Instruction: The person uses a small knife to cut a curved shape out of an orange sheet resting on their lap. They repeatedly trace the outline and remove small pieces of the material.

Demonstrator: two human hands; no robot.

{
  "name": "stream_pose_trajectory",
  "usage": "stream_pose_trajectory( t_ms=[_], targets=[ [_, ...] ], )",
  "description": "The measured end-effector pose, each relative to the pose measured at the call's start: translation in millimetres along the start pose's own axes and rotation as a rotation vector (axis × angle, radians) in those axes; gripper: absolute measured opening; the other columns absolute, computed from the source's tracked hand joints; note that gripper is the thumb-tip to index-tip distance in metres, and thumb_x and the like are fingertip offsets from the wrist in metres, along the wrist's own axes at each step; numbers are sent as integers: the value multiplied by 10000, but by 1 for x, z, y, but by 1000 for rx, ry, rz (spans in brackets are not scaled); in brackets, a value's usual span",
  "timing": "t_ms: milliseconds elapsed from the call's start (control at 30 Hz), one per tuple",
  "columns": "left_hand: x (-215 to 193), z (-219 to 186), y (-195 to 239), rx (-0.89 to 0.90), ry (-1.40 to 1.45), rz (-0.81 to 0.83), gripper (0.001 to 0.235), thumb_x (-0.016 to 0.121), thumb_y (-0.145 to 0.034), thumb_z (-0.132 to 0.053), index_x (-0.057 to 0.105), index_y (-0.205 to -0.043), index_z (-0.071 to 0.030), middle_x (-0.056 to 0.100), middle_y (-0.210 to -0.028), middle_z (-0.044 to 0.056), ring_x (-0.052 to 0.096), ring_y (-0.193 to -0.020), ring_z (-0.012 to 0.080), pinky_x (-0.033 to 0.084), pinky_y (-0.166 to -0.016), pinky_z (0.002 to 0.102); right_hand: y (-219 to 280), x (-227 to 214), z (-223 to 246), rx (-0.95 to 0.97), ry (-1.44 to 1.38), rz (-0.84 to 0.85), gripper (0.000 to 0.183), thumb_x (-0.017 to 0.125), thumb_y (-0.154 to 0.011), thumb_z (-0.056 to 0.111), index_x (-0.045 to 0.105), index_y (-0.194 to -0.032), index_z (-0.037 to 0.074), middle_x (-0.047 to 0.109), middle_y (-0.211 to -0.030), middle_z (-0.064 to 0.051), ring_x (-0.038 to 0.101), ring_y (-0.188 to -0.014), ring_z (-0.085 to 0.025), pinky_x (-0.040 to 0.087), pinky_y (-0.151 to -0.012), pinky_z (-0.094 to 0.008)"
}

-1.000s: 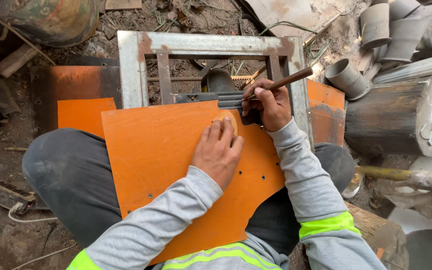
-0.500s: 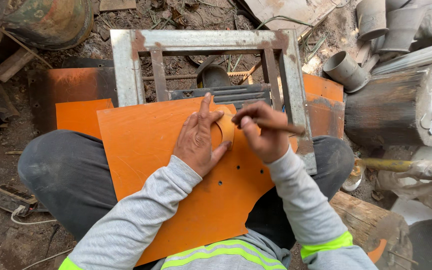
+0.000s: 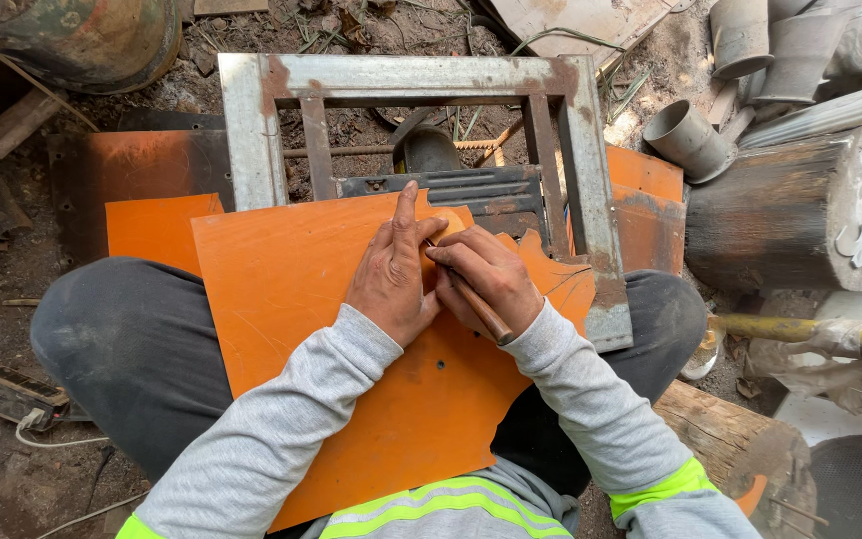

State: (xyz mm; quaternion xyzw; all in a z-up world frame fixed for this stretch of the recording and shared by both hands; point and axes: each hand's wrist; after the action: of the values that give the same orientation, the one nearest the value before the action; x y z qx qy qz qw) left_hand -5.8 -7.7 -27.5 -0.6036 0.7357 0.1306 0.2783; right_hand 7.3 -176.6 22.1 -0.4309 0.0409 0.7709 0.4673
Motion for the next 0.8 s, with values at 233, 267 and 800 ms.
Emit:
stream_pose_trajectory(
  t_ms=[233,267,800],
  targets=[
    [5,2,3,14,-25,-8,989,721,-796,15,99,-1564,56,637,-1376,118,544,-1275,396,478,-1078,435,-9,5,11,32,26,68,219,708,-833,-21,596,-1021,-28,600,-990,-190,625,-919,-360,537,-800,-413],
    [4,2,3,6,-9,-5,966,723,-818,-2,105,-1558,61,632,-1382,114,541,-1278,397,482,-1066,432,-11,7,12,39,42,68,200,711,-828,-14,592,-989,-19,594,-973,-189,621,-904,-361,535,-786,-415],
    [2,0,7,-25,-89,48,729,702,-831,-42,360,-1474,-11,432,-1539,180,449,-1383,417,444,-1103,440,-12,-5,27,215,115,178,130,635,-797,49,525,-741,8,541,-719,-161,569,-703,-347,474,-651,-450]
  ],
)
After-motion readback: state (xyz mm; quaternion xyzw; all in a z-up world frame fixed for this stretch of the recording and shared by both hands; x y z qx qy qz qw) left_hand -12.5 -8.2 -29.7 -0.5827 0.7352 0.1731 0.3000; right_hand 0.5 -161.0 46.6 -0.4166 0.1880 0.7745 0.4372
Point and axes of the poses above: each hand's wrist, its own y-axis away from the middle knuckle, its own x-axis out of the palm, z = x × y
